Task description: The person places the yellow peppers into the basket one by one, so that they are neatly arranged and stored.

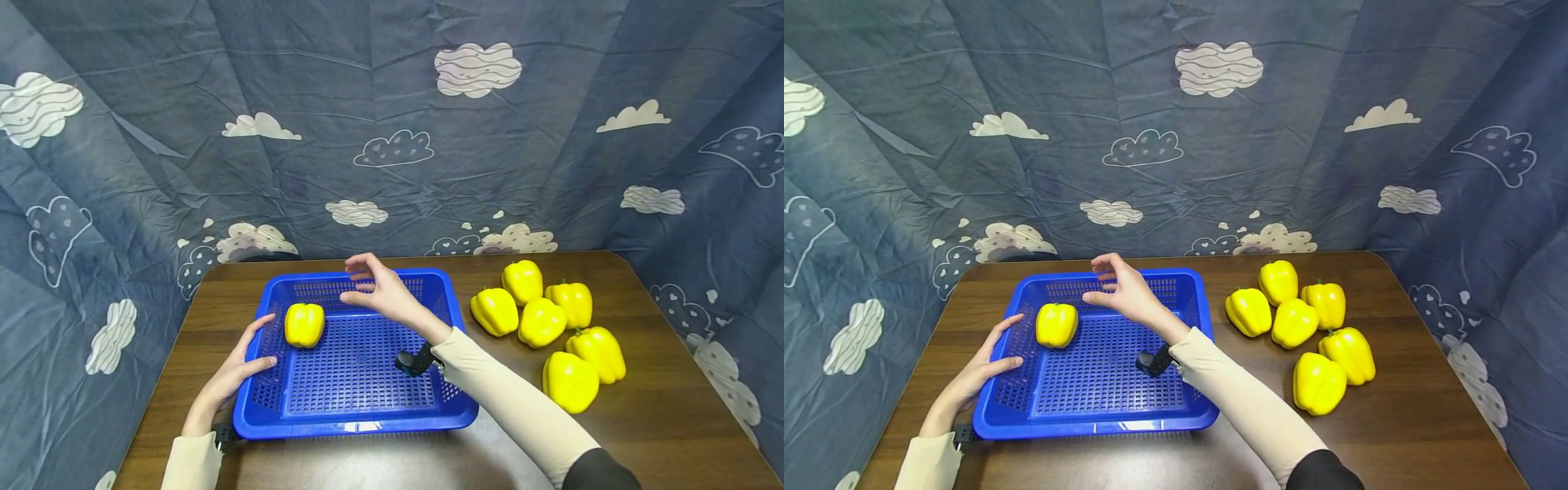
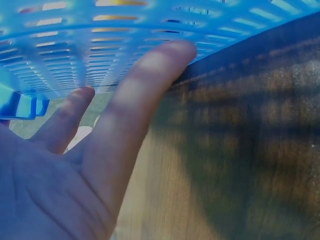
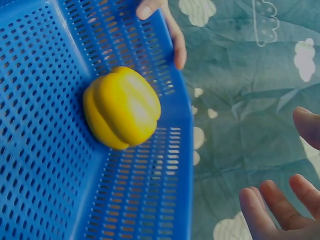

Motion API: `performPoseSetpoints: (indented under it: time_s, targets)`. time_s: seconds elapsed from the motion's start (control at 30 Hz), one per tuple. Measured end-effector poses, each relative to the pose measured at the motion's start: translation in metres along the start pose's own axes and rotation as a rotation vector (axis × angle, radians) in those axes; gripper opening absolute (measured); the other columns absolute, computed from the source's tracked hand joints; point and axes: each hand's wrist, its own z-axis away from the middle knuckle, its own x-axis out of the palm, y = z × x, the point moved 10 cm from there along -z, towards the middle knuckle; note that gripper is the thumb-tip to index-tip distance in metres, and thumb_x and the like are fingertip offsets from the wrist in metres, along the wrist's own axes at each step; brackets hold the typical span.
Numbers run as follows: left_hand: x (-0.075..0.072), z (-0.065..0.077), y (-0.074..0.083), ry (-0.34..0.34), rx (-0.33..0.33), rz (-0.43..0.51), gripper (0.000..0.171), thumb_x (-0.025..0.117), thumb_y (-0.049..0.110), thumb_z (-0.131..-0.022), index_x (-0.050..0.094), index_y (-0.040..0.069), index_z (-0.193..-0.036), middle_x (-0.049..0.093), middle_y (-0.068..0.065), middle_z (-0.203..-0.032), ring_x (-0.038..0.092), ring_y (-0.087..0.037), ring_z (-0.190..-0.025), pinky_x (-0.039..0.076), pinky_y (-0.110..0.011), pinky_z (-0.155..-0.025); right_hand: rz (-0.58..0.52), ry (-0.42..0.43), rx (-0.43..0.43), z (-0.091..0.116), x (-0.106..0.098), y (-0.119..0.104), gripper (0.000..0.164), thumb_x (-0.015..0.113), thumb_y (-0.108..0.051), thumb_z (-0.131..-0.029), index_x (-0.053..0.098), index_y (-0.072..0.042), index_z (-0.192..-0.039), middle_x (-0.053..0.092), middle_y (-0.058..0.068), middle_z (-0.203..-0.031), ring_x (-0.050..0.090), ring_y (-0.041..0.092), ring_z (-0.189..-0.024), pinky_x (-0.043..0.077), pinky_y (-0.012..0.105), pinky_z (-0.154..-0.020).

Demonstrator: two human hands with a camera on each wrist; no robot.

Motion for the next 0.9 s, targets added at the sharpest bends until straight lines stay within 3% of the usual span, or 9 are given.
performPoseSetpoints:
  time_s: [0.17, 0.67, 0.9]
  targets:
    - [-0.001, 0.0, 0.0, 0.01, -0.002, -0.006, 0.073, 0.054, 0.006, -0.092, 0.016, 0.026, -0.15, 0.012, -0.024, -0.15, 0.035, -0.053, -0.122, 0.049, -0.056, -0.082, -0.011, 0.006, -0.023, 0.014, -0.014, -0.006, 0.054, 0.072, -0.006, -0.085, 0.044, 0.001, -0.13, 0.052, 0.017, -0.128, 0.051, 0.035, -0.118, 0.044, 0.036, -0.096]
    - [-0.002, 0.001, -0.002, 0.036, -0.011, -0.018, 0.074, 0.055, 0.006, -0.091, 0.016, 0.026, -0.15, 0.01, -0.022, -0.151, 0.033, -0.052, -0.123, 0.048, -0.056, -0.084, -0.041, 0.045, -0.067, 0.061, -0.056, -0.013, 0.053, 0.069, -0.002, -0.086, 0.043, 0.001, -0.131, 0.05, 0.016, -0.128, 0.051, 0.031, -0.118, 0.044, 0.037, -0.097]
    - [-0.002, 0.0, -0.002, 0.042, -0.009, -0.034, 0.073, 0.055, 0.006, -0.091, 0.016, 0.026, -0.15, 0.008, -0.021, -0.153, 0.031, -0.053, -0.125, 0.047, -0.056, -0.085, -0.049, 0.09, -0.029, 0.087, -0.081, -0.008, 0.055, 0.069, -0.002, -0.086, 0.041, 0.0, -0.133, 0.048, 0.016, -0.131, 0.049, 0.033, -0.121, 0.042, 0.041, -0.098]
